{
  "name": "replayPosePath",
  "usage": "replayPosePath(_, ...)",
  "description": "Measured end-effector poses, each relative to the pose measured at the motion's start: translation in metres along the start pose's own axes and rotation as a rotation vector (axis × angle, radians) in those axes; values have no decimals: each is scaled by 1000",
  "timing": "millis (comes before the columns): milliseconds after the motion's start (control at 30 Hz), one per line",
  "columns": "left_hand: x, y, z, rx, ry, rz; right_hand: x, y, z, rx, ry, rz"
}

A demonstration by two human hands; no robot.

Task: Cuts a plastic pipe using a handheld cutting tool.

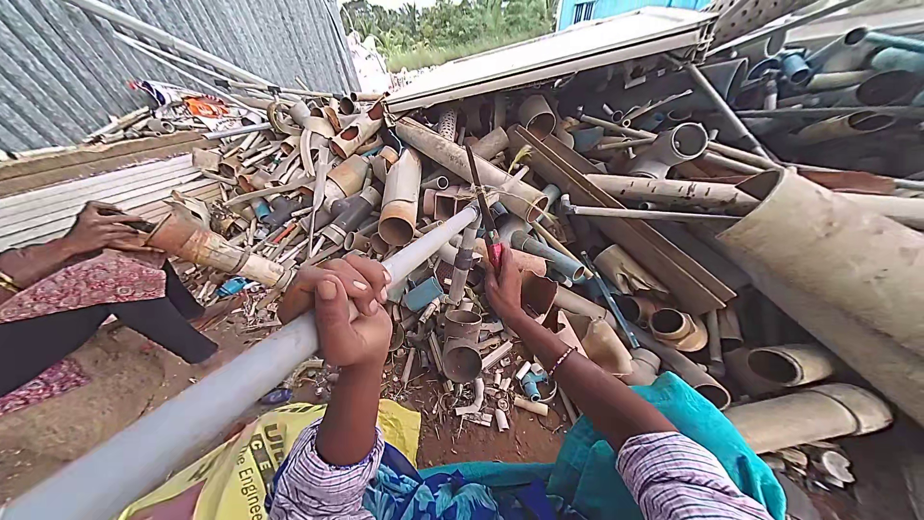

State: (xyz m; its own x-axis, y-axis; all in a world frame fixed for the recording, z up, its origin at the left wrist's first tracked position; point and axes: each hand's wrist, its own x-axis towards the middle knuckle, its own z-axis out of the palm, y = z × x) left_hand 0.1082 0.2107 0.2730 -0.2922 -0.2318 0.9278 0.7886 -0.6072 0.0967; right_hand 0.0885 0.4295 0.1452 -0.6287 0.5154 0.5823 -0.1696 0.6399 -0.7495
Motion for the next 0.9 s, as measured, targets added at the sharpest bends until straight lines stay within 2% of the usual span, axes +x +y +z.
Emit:
replayPosePath(200,10,-6,-15,-1,79,-49,-15,-14,4,-20,-32,45)
replayPosePath(400,-14,4,2,-43,-79,-72,27,-20,-32,-207,-28,73)
replayPosePath(467,-20,8,7,-54,-125,-73,36,-22,-44,-203,-71,172)
replayPosePath(600,-24,8,12,-43,-153,-55,39,-12,-59,-27,-113,360)
replayPosePath(733,-23,3,15,-51,-130,-49,31,-23,-55,-61,-132,251)
replayPosePath(900,-3,-9,2,-52,22,-24,5,-45,-51,-182,-230,101)
